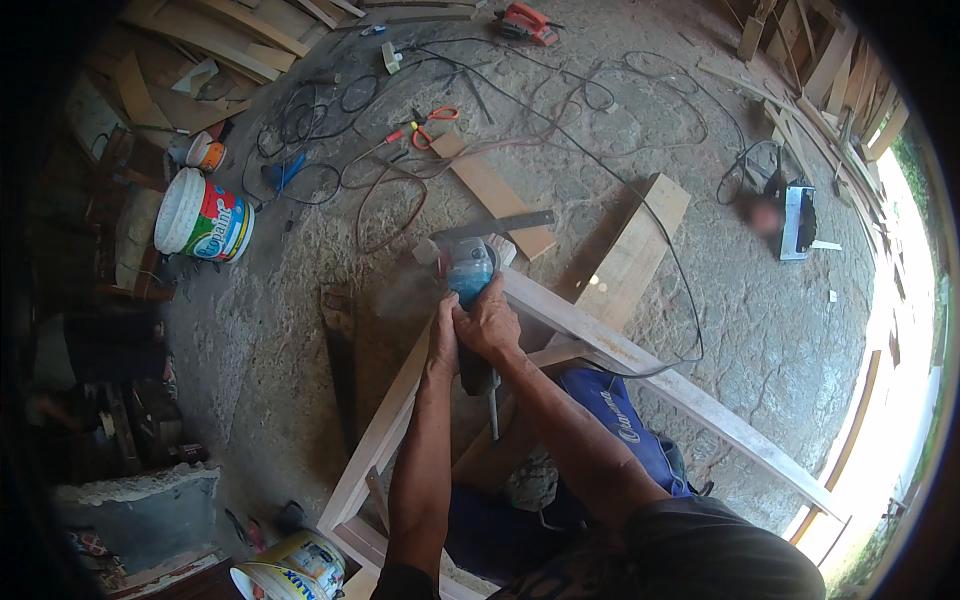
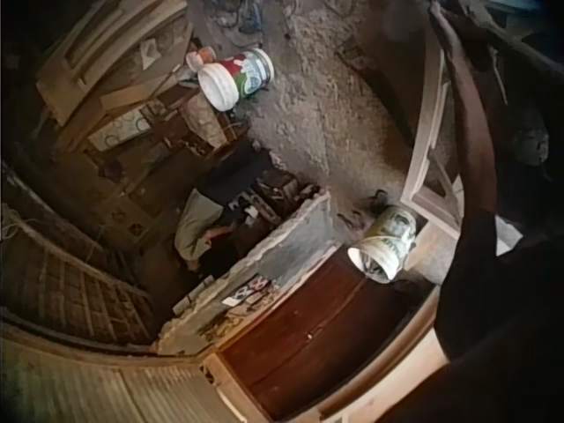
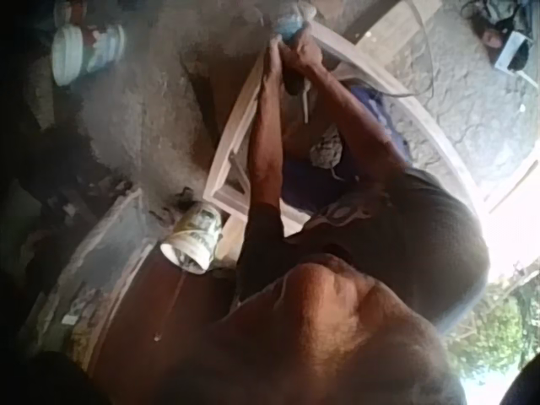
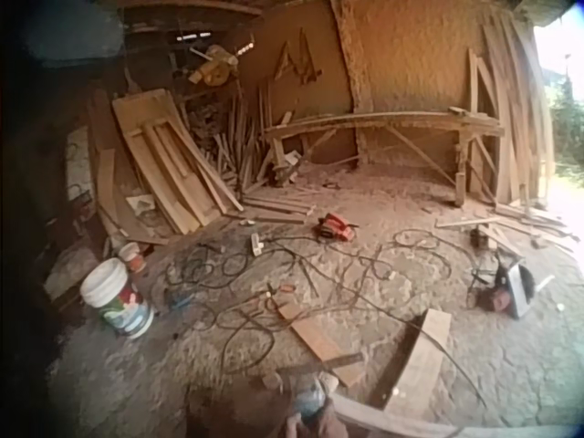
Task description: The person assembles a wooden frame by hammering nails, measuring and marking with a square, sawing wood pieces, and sanding the frame with an electric sander. The person works on the floor in a cluttered workshop.
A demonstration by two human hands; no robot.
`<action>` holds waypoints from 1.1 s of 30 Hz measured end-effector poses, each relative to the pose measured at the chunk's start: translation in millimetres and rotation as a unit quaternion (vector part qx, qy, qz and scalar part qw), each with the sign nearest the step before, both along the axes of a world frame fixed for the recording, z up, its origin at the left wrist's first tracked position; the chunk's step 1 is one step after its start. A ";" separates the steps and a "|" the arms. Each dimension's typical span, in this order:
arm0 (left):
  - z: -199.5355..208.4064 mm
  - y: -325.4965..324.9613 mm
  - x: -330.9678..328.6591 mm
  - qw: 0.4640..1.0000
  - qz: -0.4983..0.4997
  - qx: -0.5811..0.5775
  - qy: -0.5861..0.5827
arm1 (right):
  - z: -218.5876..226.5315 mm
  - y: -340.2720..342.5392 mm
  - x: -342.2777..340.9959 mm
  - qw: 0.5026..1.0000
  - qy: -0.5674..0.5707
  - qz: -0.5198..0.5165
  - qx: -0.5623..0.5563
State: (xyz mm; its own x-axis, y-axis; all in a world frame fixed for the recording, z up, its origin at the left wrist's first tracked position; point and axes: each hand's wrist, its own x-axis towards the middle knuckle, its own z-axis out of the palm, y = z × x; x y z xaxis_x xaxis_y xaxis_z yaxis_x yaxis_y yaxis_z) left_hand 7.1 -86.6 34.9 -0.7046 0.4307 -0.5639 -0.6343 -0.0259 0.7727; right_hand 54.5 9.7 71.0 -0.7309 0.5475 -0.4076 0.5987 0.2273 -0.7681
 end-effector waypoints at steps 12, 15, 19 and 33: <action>-25.5 71.5 64.2 0.971 0.201 0.028 0.124 | -19.2 75.7 26.6 0.972 0.051 0.212 0.092; -28.9 54.9 74.8 0.966 0.229 0.008 0.120 | -13.6 56.5 28.0 0.963 0.031 0.247 0.103; -44.1 14.3 95.5 0.952 0.261 -0.056 0.152 | -11.2 10.7 43.0 0.960 0.080 0.264 0.053; -43.1 -210.0 186.5 0.860 0.489 -0.009 0.145 | -7.3 -221.1 94.4 0.886 0.079 0.457 0.024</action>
State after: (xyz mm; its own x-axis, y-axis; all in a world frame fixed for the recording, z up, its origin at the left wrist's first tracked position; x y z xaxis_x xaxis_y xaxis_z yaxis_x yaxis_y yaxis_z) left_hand 193.6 -296.6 -8.2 -0.8371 -0.4552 -0.3034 -0.0963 -0.4233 0.9008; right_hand 149.0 -211.5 63.7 -0.9236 -0.2882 -0.2528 0.0333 0.5967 -0.8018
